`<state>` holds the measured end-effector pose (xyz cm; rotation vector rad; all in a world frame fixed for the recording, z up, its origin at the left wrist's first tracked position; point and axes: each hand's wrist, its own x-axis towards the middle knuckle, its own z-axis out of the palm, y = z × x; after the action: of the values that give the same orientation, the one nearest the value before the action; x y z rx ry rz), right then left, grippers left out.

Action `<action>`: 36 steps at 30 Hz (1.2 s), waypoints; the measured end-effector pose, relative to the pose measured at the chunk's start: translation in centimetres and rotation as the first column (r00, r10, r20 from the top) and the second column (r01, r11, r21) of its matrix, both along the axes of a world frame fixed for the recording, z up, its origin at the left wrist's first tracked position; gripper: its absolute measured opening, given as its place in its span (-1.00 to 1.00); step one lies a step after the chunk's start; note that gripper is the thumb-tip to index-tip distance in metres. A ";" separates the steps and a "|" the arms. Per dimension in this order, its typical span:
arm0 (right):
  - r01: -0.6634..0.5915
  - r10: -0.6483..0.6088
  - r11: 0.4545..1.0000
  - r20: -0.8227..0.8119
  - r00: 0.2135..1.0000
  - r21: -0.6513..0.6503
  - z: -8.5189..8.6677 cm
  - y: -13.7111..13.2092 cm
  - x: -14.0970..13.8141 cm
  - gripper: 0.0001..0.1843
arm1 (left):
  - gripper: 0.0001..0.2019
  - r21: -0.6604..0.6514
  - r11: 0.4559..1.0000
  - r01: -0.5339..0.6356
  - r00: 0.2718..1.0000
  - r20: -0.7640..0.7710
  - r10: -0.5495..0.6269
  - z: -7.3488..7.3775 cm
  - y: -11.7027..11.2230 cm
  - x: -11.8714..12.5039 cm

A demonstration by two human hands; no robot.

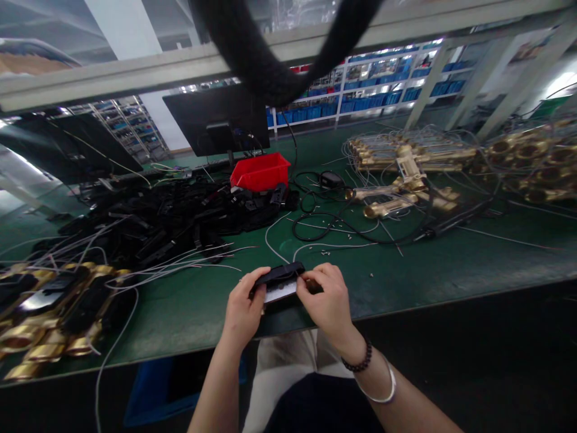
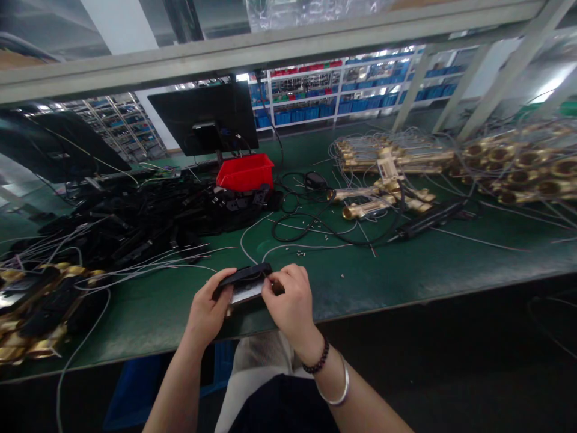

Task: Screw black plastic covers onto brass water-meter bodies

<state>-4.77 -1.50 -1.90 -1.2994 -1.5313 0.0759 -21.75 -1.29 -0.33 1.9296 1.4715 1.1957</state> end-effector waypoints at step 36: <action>-0.556 0.499 0.820 -0.306 0.811 -0.136 1.1 2.6 2.1 -0.72 | -0.70 0.061 0.994 0.086 0.996 -0.021 -0.085 -0.1 0.3 -0.1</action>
<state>-2.68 1.11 -0.77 -0.9373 -1.6474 0.7697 -21.84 -1.02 -0.40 2.0291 1.3608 1.2013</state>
